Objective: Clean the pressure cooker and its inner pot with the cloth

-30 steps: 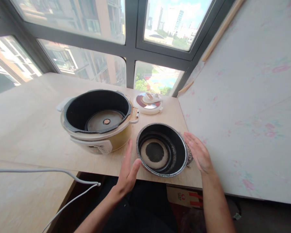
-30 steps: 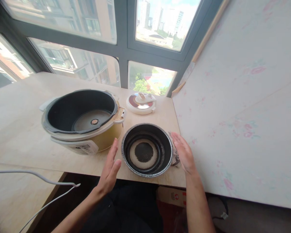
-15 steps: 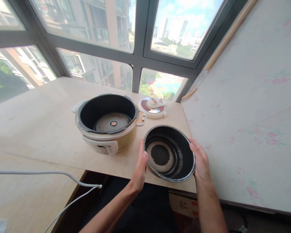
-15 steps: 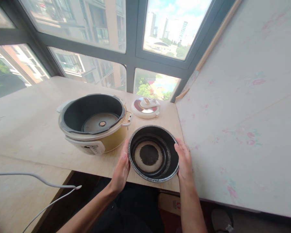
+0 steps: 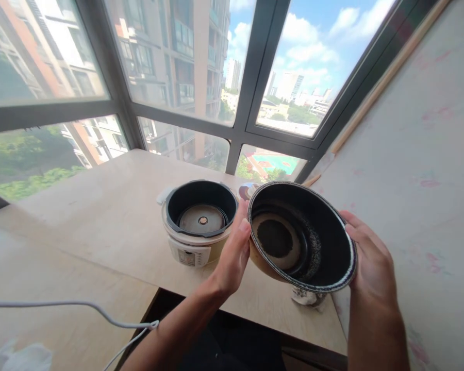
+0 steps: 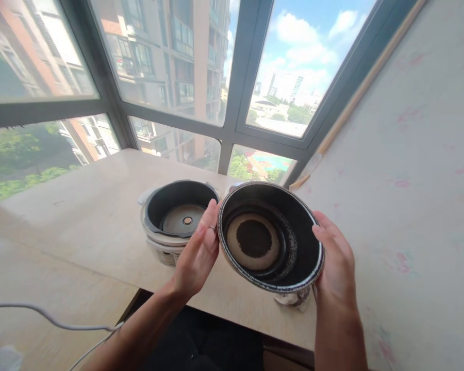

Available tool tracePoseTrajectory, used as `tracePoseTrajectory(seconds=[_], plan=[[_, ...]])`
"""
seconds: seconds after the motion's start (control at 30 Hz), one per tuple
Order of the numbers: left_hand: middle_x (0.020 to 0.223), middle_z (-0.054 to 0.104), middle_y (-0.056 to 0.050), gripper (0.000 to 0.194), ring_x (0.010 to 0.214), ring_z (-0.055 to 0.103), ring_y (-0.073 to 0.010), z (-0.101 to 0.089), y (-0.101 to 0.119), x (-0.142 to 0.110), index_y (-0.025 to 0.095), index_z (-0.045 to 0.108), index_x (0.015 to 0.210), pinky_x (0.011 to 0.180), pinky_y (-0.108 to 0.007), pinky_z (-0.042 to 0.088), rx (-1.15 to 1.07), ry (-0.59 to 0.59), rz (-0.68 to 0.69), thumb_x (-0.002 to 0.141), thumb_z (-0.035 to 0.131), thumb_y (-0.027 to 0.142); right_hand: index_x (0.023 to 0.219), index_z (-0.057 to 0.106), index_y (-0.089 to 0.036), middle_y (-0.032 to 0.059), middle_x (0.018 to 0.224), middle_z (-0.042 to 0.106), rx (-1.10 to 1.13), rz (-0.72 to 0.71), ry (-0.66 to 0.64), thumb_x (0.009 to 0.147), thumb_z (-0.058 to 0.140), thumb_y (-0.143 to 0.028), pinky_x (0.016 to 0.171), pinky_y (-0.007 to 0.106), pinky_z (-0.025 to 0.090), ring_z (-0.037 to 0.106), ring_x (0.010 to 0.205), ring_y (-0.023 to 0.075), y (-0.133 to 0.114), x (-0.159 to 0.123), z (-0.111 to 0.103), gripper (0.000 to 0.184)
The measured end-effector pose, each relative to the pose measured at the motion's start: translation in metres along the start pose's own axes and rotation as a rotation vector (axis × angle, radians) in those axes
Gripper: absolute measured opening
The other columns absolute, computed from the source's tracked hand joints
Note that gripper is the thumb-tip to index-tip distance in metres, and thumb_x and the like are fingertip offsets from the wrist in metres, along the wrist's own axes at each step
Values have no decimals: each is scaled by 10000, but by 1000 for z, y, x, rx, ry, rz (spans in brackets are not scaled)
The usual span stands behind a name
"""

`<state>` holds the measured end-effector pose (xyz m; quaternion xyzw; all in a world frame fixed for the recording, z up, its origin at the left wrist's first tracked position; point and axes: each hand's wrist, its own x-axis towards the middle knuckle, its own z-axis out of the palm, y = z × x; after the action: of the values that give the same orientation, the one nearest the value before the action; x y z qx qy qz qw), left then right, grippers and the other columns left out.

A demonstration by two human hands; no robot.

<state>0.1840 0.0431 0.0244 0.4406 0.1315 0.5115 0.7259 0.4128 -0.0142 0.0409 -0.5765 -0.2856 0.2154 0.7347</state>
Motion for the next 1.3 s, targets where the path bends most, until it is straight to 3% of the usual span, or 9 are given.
tracePoseTrajectory(seconds=[0.2, 0.33, 0.53, 0.67, 0.8, 0.97, 1.17, 1.3], plan=[[1646, 376, -9, 736, 1566, 213, -305, -8, 69, 26, 285, 355, 1571, 1264, -511, 264, -39, -5, 52, 941, 519, 627, 1114, 729, -205, 80, 1050, 750, 51, -112, -98, 712, 762, -333, 810, 415, 599, 720, 953, 271, -48, 10, 57, 423], [1557, 494, -30, 659, 1531, 298, -335, -30, 106, 40, 266, 457, 1495, 1215, -557, 330, -13, 67, 82, 962, 435, 653, 1068, 724, -207, 66, 1043, 746, 118, -142, -188, 691, 743, -303, 825, 397, 594, 710, 1002, 268, -58, 16, 104, 390], [1479, 562, -106, 692, 1443, 440, -353, -82, 142, 45, 185, 464, 1458, 1187, -547, 376, 5, 190, 111, 955, 428, 659, 1113, 668, -213, 41, 1060, 733, 165, -84, -413, 705, 743, -316, 819, 361, 586, 709, 987, 238, -26, 21, 180, 428], [1469, 565, -135, 733, 1414, 477, -361, -111, 151, 39, 161, 427, 1484, 1179, -542, 389, 38, 291, 128, 946, 453, 658, 1152, 641, -212, 34, 1068, 729, 172, -18, -468, 694, 765, -326, 780, 349, 579, 707, 947, 232, 4, 15, 213, 488], [1521, 520, -140, 805, 1444, 446, -340, -131, 149, 38, 154, 327, 1555, 1209, -513, 355, 52, 332, 106, 941, 454, 659, 1158, 624, -215, 28, 1039, 733, 187, 59, -501, 666, 783, -320, 741, 344, 578, 709, 879, 223, 25, 12, 229, 528], [1545, 499, -148, 853, 1463, 422, -333, -144, 137, 40, 139, 242, 1599, 1236, -514, 306, 28, 362, 60, 945, 463, 640, 1161, 608, -228, 15, 1009, 733, 178, 123, -514, 669, 791, -328, 760, 350, 579, 705, 836, 209, 43, 13, 232, 534], [1554, 501, -121, 792, 1474, 412, -314, -152, 118, 41, 160, 281, 1590, 1252, -511, 277, 26, 425, 2, 968, 440, 625, 1159, 605, -230, 36, 1142, 716, 124, 155, -507, 653, 804, -338, 885, 374, 574, 705, 965, 226, 61, 16, 227, 555], [1530, 531, -118, 789, 1465, 426, -325, -162, 103, 40, 170, 342, 1569, 1249, -498, 296, 40, 447, -13, 940, 548, 600, 1196, 601, -233, 56, 1201, 707, 36, 151, -521, 670, 791, -377, 996, 441, 543, 681, 1097, 269, 82, 18, 224, 577]])
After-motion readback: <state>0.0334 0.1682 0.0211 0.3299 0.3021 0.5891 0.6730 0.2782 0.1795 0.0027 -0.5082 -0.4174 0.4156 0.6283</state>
